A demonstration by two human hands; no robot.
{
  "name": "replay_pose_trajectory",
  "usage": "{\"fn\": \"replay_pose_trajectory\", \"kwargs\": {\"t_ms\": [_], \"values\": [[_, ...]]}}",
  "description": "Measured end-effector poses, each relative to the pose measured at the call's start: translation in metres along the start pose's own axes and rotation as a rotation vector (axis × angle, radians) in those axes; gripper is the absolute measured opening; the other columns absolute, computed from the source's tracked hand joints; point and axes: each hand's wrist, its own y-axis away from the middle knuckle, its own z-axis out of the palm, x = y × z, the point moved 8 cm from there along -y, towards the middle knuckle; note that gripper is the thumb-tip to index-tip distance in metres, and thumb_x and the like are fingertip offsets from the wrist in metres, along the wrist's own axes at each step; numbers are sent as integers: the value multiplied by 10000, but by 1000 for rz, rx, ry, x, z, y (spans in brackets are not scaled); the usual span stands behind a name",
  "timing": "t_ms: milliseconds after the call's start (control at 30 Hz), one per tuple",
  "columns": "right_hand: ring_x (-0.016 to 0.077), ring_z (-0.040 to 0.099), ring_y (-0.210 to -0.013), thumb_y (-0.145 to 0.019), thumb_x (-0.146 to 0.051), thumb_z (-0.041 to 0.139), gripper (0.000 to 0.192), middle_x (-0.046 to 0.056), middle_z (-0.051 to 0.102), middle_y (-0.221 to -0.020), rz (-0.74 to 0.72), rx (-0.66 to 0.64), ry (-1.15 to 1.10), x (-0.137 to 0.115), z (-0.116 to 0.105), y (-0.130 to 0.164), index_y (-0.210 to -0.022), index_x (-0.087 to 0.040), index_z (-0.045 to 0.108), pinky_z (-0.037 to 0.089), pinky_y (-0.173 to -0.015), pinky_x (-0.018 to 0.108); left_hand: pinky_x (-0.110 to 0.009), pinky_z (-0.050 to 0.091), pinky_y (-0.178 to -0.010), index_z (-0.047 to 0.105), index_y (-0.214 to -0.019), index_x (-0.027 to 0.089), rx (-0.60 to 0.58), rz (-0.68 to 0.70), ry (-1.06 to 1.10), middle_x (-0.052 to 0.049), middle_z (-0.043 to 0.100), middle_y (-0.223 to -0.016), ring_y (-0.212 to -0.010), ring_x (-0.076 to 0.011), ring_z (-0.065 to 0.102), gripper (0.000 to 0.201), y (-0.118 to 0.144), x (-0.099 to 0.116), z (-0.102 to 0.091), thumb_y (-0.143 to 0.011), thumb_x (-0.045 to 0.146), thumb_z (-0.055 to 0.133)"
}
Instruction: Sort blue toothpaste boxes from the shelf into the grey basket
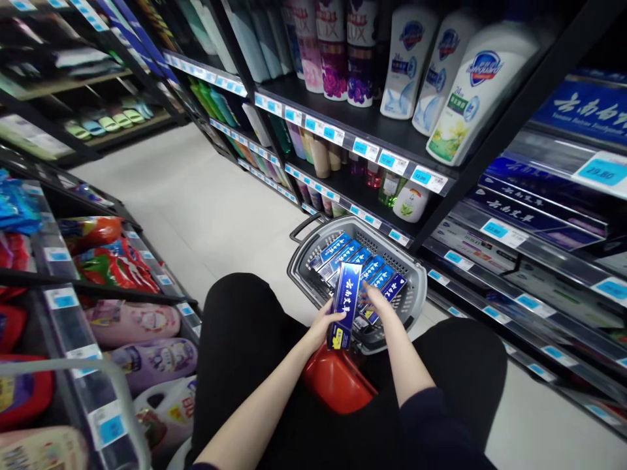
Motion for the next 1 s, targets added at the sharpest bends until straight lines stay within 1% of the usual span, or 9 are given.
{"fn": "replay_pose_trajectory", "kwargs": {"t_ms": [100, 167, 300, 433, 567, 700, 767, 900, 1000], "values": [[175, 642, -613, -761, -541, 671, 386, 22, 632, -697, -21, -320, -102, -19, 30, 37, -866, -179, 590, 561, -605, 366, -337, 496, -720, 647, -1102, 185, -56, -71, 63, -47, 730, -843, -729, -215, 659, 618, 1, -4, 5, -506, 248, 796], [136, 603, -543, -747, -507, 706, 380, 1, 627, -695, -91, -412, -156, -29, 34, 61, -900, -187, 570, 547, -536, 306, -343, 499, -716, 657, -1055, 176, -93, -144, 106, -59, 733, -818, -706, -215, 665, 557, 3, -10, 6, -527, 278, 801], [157, 622, -579, -660, -388, 792, 393, 5, 657, -748, -204, -272, -33, -27, 17, 79, -918, -198, 564, 534, -491, 286, -325, 501, -687, 662, -950, 146, -153, -274, 131, -72, 725, -746, -637, -195, 656, 442, 8, -23, 8, -591, 365, 799], [211, 657, -696, -578, -326, 821, 391, 0, 672, -727, -249, -72, 53, -20, 7, 74, -872, -212, 590, 549, -616, 329, -352, 511, -711, 631, -1032, 168, -210, -294, 185, -68, 727, -788, -683, -221, 674, 532, 11, -25, 15, -587, 394, 816], [243, 658, -789, -560, -427, 809, 391, 25, 687, -745, -289, -149, -168, -30, 18, 75, -816, -188, 635, 531, -738, 361, -477, 487, -852, 622, -1066, 148, -355, -337, 299, -136, 718, -951, -910, -321, 671, 600, 17, -17, 27, -669, 594, 689], [260, 652, -876, -571, -523, 776, 450, 44, 705, -854, -250, -251, -486, -39, 24, 84, -857, -197, 656, 529, -799, 399, -542, 464, -868, 605, -1091, 144, -624, -424, 251, -139, 714, -977, -937, -332, 659, 577, 33, -17, 39, -611, 421, 767], [269, 644, -940, -642, -580, 704, 448, 58, 703, -923, -239, -294, -568, -43, 25, 89, -886, -207, 660, 524, -826, 418, -529, 484, -820, 597, -1110, 165, -683, -414, 199, -120, 716, -948, -875, -306, 670, 561, 36, -21, 42, -602, 329, 770], [276, 625, -1021, -743, -726, 504, 571, 84, 689, -994, -293, -339, -579, -51, 24, 98, -941, -214, 660, 516, -845, 436, -413, 500, -747, 577, -1154, 213, -527, -261, 114, -63, 700, -865, -713, -205, 649, 605, 24, -23, 36, -577, 222, 756], [273, 616, -1045, -736, -773, 456, 643, 86, 680, -1044, -342, -296, -586, -56, 20, 99, -1007, -223, 648, 510, -857, 437, -363, 477, -800, 580, -1160, 227, -360, -59, -23, -38, 681, -921, -799, -201, 630, 627, 13, -11, 28, -560, 216, 764]]}}
